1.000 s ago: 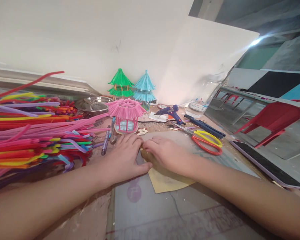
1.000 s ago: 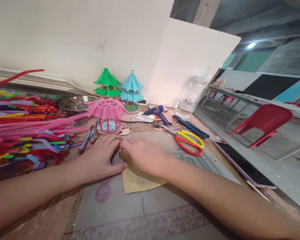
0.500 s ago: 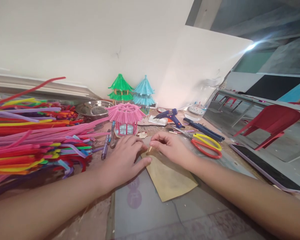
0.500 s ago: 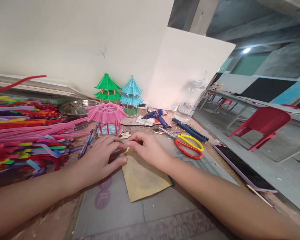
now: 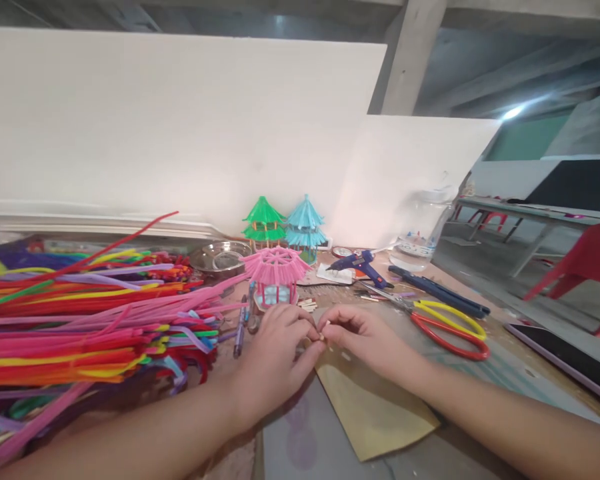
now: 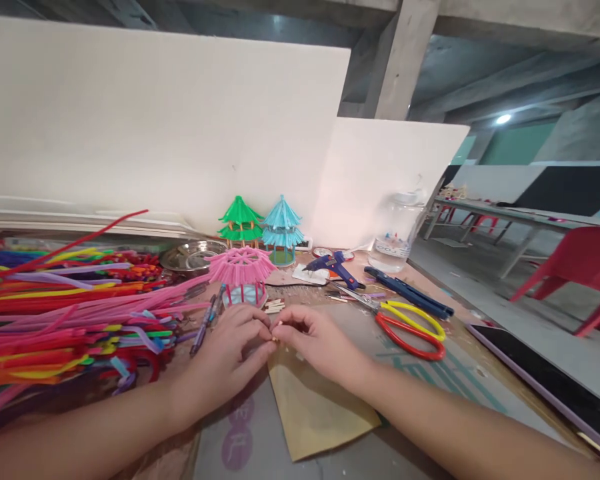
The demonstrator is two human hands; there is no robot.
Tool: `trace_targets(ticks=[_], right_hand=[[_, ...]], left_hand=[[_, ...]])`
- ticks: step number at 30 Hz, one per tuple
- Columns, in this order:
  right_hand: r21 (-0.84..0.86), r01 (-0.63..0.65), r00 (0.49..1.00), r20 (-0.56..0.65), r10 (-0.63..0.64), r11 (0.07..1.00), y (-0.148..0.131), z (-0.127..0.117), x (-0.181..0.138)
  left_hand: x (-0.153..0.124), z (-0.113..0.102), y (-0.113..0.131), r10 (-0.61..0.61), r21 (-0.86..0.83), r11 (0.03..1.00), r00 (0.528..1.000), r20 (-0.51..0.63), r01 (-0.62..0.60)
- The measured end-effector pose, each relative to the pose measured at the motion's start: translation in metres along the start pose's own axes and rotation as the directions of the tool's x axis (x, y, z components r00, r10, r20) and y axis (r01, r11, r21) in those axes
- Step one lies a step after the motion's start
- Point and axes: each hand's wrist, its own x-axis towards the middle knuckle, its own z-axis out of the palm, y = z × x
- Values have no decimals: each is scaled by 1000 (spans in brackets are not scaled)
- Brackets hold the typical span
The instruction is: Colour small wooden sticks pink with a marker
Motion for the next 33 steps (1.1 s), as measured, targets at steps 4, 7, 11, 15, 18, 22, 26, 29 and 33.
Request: trace_targets(ticks=[4,7,11,15,18,22,26,29,33], right_hand=[[-32,-27,999,-42,26,999,2,4,-1],[-9,-106,993,-52,106,994,5,4,0],[-26,-168,985,-38,167,986,11,-1,6],[-91,-126,992,-29,124,988,15,-5,9],[-93,-107,994,-1,107,990,17,-8,9],[70,-153,986,73,148,986,17,-9,7],[167,-194,979,98,179,967,14,-9,5],[174,-203,976,112,185,964,12,-9,5],[161,-177,981,111,160,971,14,-11,6]], left_hand=[[-3,0,-1,-34,47,998,995,92,30],[-5,-1,-2,-14,22,1000,973,232,9],[-8,-3,-1,28,35,999,957,289,-40],[-10,-1,0,98,18,994,958,269,-107],[-9,1,-1,124,-24,992,951,284,-122],[-5,0,-1,22,-49,999,972,235,-11],[-3,-2,-3,-52,-18,998,969,243,59],[0,-3,-4,-20,-23,999,951,309,28],[4,-7,-3,75,-38,997,917,391,-65]])
